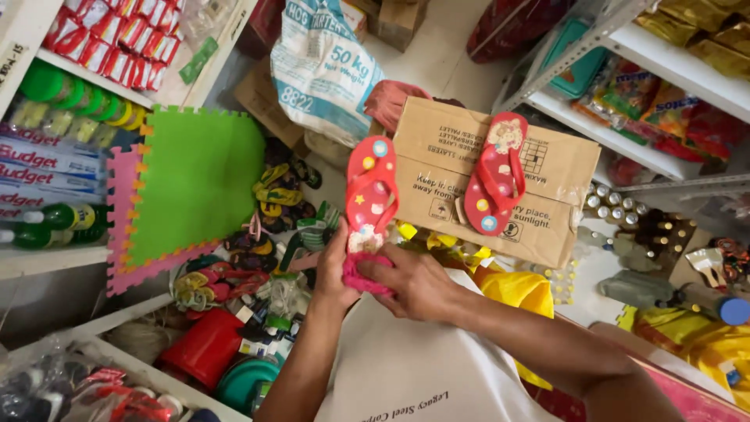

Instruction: The recorder is cleaning several pairs of flip-flops using a pink cloth in a storage room.

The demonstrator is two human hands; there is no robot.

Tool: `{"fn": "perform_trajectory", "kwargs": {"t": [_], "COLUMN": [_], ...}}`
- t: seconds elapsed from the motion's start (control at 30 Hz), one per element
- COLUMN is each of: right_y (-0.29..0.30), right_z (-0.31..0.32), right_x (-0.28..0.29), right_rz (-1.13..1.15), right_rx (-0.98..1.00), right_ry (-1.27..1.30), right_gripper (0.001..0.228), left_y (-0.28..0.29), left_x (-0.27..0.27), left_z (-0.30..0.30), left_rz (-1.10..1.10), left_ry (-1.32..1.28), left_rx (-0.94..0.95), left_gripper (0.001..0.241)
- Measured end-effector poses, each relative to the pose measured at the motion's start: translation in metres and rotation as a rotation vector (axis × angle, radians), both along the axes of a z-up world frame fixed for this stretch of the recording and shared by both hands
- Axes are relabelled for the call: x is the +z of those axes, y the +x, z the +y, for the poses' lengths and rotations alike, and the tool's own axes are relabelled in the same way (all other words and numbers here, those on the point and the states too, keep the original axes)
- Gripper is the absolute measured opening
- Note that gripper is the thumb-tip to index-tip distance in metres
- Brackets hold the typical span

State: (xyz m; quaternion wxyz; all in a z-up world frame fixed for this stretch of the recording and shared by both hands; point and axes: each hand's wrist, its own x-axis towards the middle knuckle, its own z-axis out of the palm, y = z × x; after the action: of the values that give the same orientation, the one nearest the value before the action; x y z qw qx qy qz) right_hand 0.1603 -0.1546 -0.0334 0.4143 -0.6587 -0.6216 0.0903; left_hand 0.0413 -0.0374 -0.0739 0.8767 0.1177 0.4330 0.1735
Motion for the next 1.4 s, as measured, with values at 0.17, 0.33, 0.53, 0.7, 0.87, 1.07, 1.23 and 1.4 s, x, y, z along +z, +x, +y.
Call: {"fn": "perform_trajectory", "kwargs": {"t": [0.17, 0.33, 0.53, 0.7, 0.87, 1.07, 1.23, 1.4], "right_y": [0.053, -0.001, 0.069, 0.102, 0.053, 0.118, 0.067, 0.103], "right_z": [0.015, -0.001, 0.014, 0.019, 0.043, 0.043, 0.033, 0.037], "right_x": [0.002, 0.021, 0.06, 0.09, 0.09, 0.07, 0.058, 0.078], "right_rz": [-0.057, 0.032, 0.367, 0.094, -0.331, -0.386, -0.268, -0.295], "right_rx": [-0.316, 0.043, 0.108, -0.327, 0.133, -0.127, 0.079, 0.023], "right_ry": [-0.127, -0.083, 0.048, 0.034, 0.036, -0.256, -0.242, -0.202], "right_gripper": [0.038, 0.027, 0.005, 0.047, 0.028, 0.034, 0.034, 0.03], "left_y": [0.009, -0.005, 0.001, 0.004, 0.006, 0.007, 0.002, -0.007], "left_x": [0.039, -0.032, 0.007, 0.012, 0.011, 0.034, 0.049, 0.027], "left_z": [0.004, 0.001, 0.009, 0.003, -0.006, 0.004, 0.01, 0.005], "left_rz": [-0.148, -0.093, 0.003, -0.004, 0.124, 0.068, 0.113, 0.057], "left_ry": [0.079, -0.032, 0.099, 0.322, 0.465, 0.521, 0.605, 0.558], "left_rx": [-0.086, -0.062, -0.107, -0.235, -0.383, -0.394, -0.436, -0.482], "left_gripper": [0.047, 0.04, 0.058, 0.048, 0.038, 0.046, 0.048, 0.05]}}
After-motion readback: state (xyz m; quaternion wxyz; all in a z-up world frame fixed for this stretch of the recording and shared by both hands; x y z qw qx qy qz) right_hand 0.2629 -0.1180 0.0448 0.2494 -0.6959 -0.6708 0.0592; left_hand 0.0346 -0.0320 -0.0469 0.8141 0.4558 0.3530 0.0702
